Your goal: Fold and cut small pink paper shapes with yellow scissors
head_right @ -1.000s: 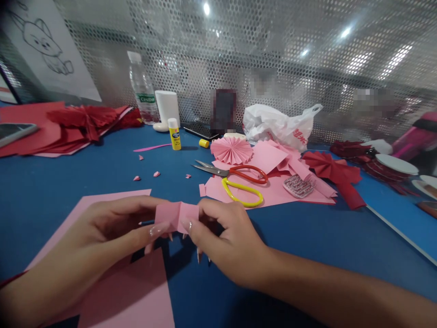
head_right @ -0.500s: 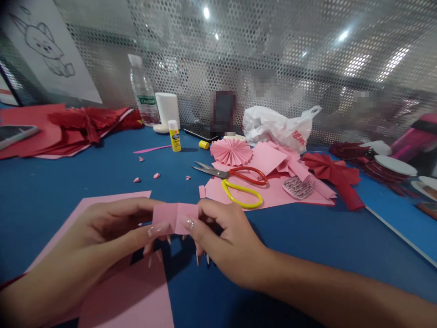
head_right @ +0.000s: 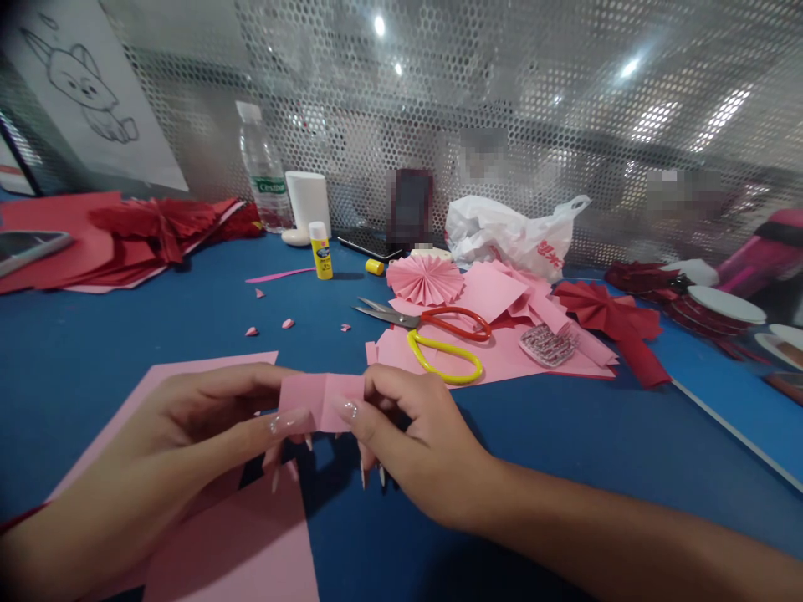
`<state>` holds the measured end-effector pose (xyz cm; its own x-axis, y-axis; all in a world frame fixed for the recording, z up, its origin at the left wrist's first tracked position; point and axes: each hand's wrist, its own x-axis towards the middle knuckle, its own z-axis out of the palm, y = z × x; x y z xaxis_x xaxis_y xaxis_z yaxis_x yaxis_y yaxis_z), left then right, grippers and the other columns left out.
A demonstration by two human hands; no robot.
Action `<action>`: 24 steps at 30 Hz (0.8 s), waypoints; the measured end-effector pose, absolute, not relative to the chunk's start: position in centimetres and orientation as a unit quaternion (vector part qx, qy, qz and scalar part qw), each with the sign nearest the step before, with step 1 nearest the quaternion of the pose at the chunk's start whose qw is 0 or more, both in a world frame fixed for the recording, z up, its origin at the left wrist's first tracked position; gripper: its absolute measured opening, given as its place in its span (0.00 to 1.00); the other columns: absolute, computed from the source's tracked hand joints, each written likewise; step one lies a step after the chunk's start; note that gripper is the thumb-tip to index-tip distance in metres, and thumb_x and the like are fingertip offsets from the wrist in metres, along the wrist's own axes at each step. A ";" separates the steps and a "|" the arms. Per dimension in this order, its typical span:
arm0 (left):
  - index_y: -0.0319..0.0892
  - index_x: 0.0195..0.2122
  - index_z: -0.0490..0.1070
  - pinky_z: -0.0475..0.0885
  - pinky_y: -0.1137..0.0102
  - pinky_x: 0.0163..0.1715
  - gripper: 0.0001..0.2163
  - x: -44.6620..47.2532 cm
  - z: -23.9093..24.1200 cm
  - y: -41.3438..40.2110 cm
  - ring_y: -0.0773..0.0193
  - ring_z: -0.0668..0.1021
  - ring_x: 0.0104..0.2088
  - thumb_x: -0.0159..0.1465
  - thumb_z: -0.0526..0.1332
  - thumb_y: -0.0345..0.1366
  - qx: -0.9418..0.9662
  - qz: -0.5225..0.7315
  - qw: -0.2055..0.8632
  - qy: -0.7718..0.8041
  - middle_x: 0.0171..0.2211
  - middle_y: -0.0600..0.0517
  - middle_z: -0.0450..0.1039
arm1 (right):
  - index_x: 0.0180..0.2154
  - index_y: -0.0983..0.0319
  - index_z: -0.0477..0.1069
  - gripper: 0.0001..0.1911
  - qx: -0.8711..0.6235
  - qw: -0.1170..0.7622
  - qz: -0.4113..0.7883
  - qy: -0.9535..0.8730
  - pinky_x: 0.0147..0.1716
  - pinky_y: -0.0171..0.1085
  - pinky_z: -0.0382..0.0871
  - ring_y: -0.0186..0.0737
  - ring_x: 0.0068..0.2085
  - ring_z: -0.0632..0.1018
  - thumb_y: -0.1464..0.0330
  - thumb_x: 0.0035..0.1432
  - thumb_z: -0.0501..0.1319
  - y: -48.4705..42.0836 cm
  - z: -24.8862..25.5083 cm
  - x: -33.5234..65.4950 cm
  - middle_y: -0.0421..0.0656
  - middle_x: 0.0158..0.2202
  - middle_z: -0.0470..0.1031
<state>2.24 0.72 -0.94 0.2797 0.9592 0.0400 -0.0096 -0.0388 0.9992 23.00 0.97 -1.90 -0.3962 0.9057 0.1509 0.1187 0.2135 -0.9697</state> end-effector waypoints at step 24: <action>0.39 0.33 0.80 0.71 0.66 0.36 0.14 2.3 -3.0 2.4 0.55 0.78 0.36 0.57 0.72 0.46 0.546 0.345 0.652 0.396 0.31 0.47 0.78 | 0.60 0.62 0.67 0.21 -0.599 0.030 -0.298 -0.743 0.49 0.51 0.76 0.47 0.50 0.79 0.63 0.70 0.62 29.3 4.0 27.1 0.49 0.55 0.74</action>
<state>2.34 2.43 -3.00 0.4478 0.8832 -0.1393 -0.0184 0.1649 0.9861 27.12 29.33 4.04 -0.2809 0.8720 0.4010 0.9076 0.1054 0.4064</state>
